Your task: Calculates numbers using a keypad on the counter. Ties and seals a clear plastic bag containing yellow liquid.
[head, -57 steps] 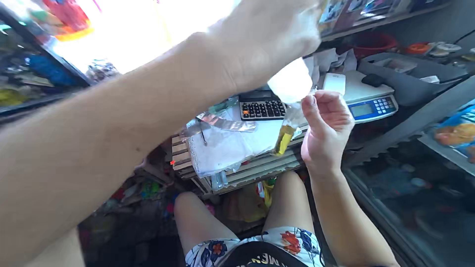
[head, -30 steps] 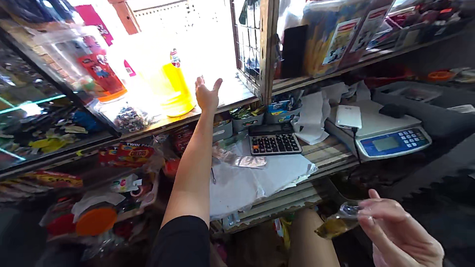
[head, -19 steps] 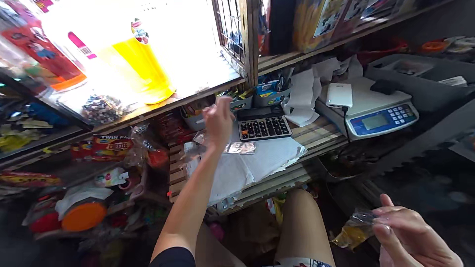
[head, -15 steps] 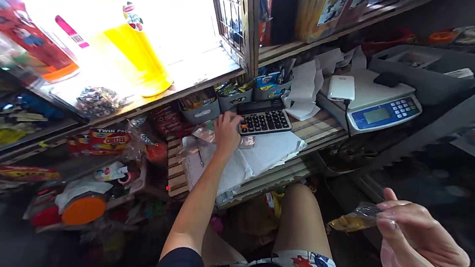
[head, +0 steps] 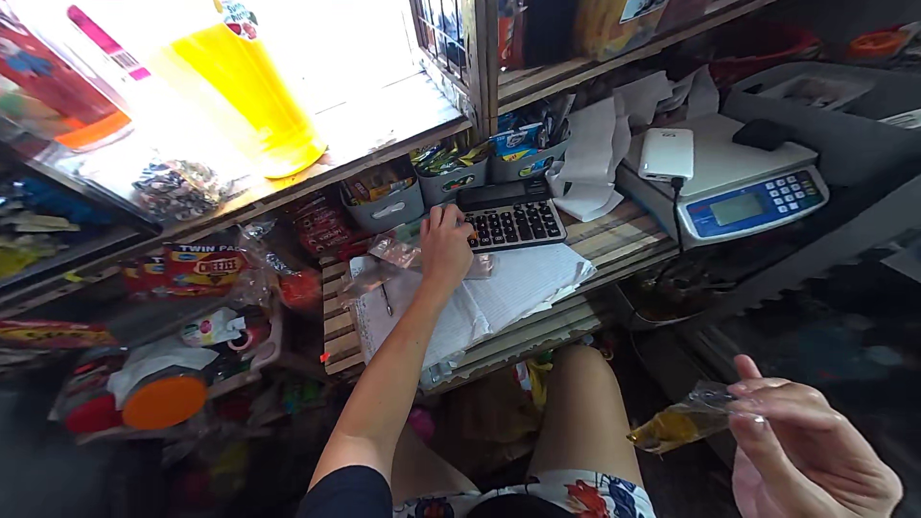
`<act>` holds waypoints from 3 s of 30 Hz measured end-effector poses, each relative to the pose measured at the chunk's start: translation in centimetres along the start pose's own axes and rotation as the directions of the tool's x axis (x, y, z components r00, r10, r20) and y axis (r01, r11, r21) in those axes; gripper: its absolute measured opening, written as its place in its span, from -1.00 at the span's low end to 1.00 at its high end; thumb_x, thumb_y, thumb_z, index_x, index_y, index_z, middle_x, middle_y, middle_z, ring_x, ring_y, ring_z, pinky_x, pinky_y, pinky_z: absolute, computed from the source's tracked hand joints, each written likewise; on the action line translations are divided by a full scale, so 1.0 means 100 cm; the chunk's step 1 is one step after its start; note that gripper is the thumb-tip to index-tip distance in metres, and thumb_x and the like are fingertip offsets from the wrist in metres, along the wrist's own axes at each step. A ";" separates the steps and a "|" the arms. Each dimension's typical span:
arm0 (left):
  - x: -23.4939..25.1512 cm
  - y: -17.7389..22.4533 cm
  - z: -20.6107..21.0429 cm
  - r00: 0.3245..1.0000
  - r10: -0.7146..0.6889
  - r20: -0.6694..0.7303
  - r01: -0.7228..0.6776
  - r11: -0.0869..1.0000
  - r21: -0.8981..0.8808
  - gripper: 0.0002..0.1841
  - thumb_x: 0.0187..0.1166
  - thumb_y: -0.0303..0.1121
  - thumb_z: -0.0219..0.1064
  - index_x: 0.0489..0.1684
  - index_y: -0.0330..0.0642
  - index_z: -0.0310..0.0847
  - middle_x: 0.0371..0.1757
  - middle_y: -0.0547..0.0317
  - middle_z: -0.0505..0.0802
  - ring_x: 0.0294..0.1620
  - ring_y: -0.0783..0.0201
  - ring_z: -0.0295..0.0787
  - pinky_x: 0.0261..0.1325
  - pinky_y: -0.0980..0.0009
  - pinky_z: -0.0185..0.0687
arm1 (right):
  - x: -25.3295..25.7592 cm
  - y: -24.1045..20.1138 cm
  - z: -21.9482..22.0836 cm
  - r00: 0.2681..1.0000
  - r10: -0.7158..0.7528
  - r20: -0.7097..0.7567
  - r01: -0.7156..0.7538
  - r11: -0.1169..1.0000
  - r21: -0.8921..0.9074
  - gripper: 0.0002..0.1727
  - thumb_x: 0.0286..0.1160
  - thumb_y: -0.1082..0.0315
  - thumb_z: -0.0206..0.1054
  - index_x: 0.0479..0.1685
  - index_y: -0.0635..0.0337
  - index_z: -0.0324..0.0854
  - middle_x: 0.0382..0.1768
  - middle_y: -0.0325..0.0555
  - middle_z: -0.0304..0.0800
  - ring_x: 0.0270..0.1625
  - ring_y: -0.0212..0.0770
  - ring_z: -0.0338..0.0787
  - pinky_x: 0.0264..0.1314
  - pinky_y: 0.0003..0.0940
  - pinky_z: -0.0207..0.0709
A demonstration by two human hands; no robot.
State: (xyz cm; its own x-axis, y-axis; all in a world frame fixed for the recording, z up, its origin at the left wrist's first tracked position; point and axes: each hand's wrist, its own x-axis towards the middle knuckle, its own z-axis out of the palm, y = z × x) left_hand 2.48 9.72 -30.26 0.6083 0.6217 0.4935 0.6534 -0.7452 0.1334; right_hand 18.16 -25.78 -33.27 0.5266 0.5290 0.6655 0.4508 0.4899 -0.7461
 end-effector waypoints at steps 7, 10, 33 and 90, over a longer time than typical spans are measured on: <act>0.011 0.016 0.004 0.992 0.082 0.095 -0.081 0.997 -0.018 -0.66 0.52 -0.55 0.25 -0.03 0.08 0.92 0.31 0.02 0.74 0.37 -0.12 0.54 0.33 -0.09 0.39 | 0.000 0.000 0.001 1.000 -0.001 -0.013 0.001 1.000 -0.005 -0.90 0.59 0.17 0.41 -0.05 -0.31 0.78 -0.11 -0.74 0.75 0.19 -0.56 0.71 0.82 -0.09 0.18; 0.012 0.025 0.008 0.982 0.100 0.161 -0.095 0.995 -0.035 -0.67 0.53 -0.50 0.25 0.01 0.09 0.90 0.33 0.05 0.72 0.39 -0.11 0.52 0.35 -0.10 0.39 | -0.002 0.000 0.000 1.000 0.014 -0.019 -0.015 1.000 -0.003 -0.90 0.60 0.17 0.41 -0.05 -0.32 0.78 -0.12 -0.74 0.75 0.18 -0.56 0.72 0.82 -0.08 0.18; 0.011 0.026 0.013 0.992 0.073 0.098 -0.058 0.987 -0.151 -0.75 0.49 -0.52 0.25 -0.12 -0.16 0.90 0.04 -0.01 0.82 0.23 -0.09 0.63 0.28 -0.05 0.46 | -0.006 0.003 0.005 0.998 0.048 -0.030 -0.047 0.999 0.007 -0.91 0.59 0.16 0.41 -0.09 -0.32 0.79 -0.13 -0.73 0.75 0.18 -0.55 0.72 0.81 -0.10 0.20; 0.006 0.011 0.041 0.918 0.396 -0.003 -0.386 0.894 -0.229 -0.52 0.80 0.18 -0.08 0.33 0.41 0.78 0.41 0.14 0.72 0.55 -0.05 0.45 0.75 -0.15 0.00 | 0.001 0.008 0.029 0.996 0.066 0.052 -0.068 0.997 0.036 -0.91 0.59 0.17 0.42 -0.07 -0.31 0.79 -0.13 -0.70 0.76 0.18 -0.51 0.73 0.76 -0.12 0.29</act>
State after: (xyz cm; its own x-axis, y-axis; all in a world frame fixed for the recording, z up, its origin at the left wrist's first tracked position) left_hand 5.45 10.24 -33.37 0.8163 0.2749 0.5081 0.2459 -0.9612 0.1250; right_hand 16.50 -23.33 -33.72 0.5170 0.5953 0.6150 0.3880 0.4774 -0.7883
